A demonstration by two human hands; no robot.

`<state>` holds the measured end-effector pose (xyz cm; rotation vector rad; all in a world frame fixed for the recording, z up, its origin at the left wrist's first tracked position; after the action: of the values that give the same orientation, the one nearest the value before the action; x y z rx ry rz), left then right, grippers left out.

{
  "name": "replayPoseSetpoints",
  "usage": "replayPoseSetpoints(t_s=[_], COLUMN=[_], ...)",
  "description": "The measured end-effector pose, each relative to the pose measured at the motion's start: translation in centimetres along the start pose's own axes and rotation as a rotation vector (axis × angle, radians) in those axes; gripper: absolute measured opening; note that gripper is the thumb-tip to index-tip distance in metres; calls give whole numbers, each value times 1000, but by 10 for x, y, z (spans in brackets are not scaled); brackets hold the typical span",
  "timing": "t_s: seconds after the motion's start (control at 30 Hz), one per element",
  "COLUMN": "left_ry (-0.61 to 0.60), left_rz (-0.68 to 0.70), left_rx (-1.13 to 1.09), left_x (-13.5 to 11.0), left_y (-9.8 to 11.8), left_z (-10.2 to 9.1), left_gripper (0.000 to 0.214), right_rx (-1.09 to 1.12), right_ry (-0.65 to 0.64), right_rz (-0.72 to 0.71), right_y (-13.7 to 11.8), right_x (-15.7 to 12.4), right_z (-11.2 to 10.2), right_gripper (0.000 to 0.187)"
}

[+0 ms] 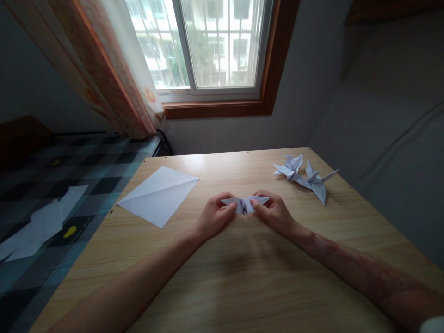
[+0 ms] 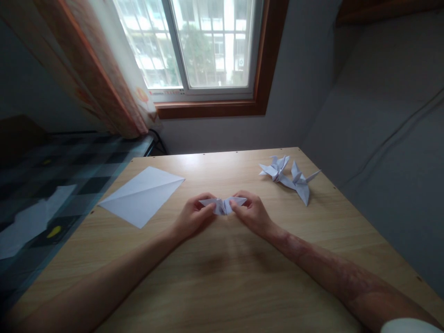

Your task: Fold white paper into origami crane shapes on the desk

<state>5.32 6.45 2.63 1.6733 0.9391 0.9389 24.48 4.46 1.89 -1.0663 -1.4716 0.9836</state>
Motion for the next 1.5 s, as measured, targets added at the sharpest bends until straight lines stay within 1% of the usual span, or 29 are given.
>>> replayPoseSetpoints(t_s=[0.13, 0.27, 0.33, 0.43, 0.5, 0.7, 0.8, 0.87, 0.97, 1.07, 1.13, 1.2, 1.33, 1.43, 1.5], left_ry=[14, 20, 17, -15, -37, -24, -42, -55, -57, -73, -85, -64, 17, 58, 89], left_rz=[-15, -7, -11, -24, -10, 116, 148, 146, 113, 90, 101, 128, 156, 145, 140], left_rx=[-41, -18, 2, -17, -37, 7, 17, 5, -32, -27, 29, 131, 318, 344, 341], left_x=[1, 2, 1, -2, -3, -1, -1, -2, -2, -2, -2, -2, -3, -2, -2], left_y=[-5, -2, 1, 3, 4, 8, 9, 8, 4, 2, 4, 8, 13, 11, 9], left_z=[-3, -2, -1, 4, 7, 5, 6, 7, 9, 11, 12, 10, 5, 2, -1], left_gripper=[31, 43, 45, 42, 40, 34, 31, 30, 30, 32, 30, 28, 29, 27, 26], right_rx=[5, 26, 47, 67, 53, 21, 24, 61, 146, 182, 188, 219, 283, 294, 287], right_ry=[21, 8, 0, -18, -32, -107, -132, -131, -94, -52, -35, -35, -53, -55, -34], right_rz=[34, 47, 61, 78, 63, -62, -50, -12, 39, 47, 37, 33, 52, 50, 20], right_y=[8, 10, 10, 11, 10, -5, -3, 2, 10, 13, 14, 16, 22, 24, 22], right_x=[0, -1, -2, -2, -2, -4, -4, -4, -4, -2, 0, 2, 4, 3, 2], right_z=[-2, -1, 1, 3, 4, 7, 8, 9, 8, 7, 6, 6, 8, 9, 7], right_gripper=[29, 33, 35, 39, 39, 30, 30, 30, 30, 30, 28, 28, 32, 36, 40])
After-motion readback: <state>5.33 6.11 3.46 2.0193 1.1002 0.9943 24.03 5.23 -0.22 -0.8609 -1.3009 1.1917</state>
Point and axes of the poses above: each hand's wrist, its own x-axis towards the middle knuckle, its own z-axis out of the palm, y = z × x, the point moved 7 cm from there along x, towards the middle knuckle, and after that the axes turned 3 degrees about x, right-handed, at the moved point
